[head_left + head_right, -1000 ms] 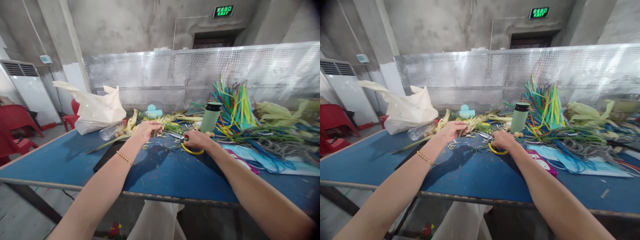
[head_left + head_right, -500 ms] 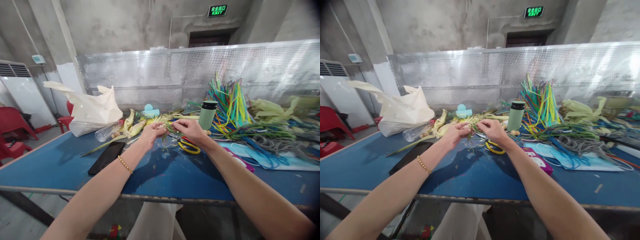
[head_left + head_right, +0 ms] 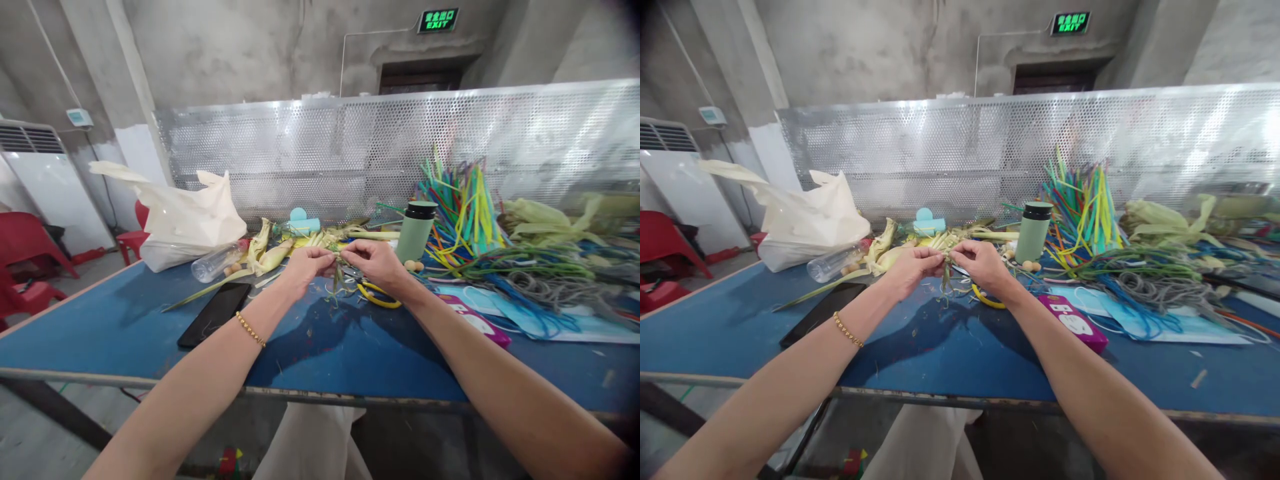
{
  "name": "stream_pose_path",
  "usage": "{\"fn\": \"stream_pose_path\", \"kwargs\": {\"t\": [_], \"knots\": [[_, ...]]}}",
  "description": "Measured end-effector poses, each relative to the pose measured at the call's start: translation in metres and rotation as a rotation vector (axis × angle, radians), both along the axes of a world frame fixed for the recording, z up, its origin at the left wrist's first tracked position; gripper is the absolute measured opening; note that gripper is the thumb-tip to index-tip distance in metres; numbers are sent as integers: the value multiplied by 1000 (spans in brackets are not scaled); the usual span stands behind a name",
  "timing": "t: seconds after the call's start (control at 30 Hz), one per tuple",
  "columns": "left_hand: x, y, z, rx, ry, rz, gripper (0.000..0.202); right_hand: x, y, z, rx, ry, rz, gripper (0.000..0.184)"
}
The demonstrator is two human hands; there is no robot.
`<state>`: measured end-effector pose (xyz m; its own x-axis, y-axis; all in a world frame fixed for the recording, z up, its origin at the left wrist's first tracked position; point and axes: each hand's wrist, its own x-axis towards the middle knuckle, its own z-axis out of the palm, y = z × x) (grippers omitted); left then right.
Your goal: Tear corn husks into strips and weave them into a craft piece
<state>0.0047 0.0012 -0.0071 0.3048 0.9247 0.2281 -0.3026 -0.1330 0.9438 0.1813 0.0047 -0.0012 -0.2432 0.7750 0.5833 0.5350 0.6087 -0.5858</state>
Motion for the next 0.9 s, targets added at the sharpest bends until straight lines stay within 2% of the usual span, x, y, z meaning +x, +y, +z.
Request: {"fn": "stream_pose_path", "kwargs": {"t": [0.27,0.43,0.57,0.73,0.9], "knots": [[2,-1,-2,9,24,2,13,-1,0,-1,-49,29,27,27],[5,-3,0,58,97,77,13,-2,0,-2,24,-64,1,24],[8,-1,-2,89,111,127,12,-3,-1,-3,40,-45,-12,19],[8,1,-6,140,140,132,11,-4,-2,-3,76,-37,-3,14],[8,1,-7,155,138,152,12,-7,-6,-1,39,-3,-8,11]]}}
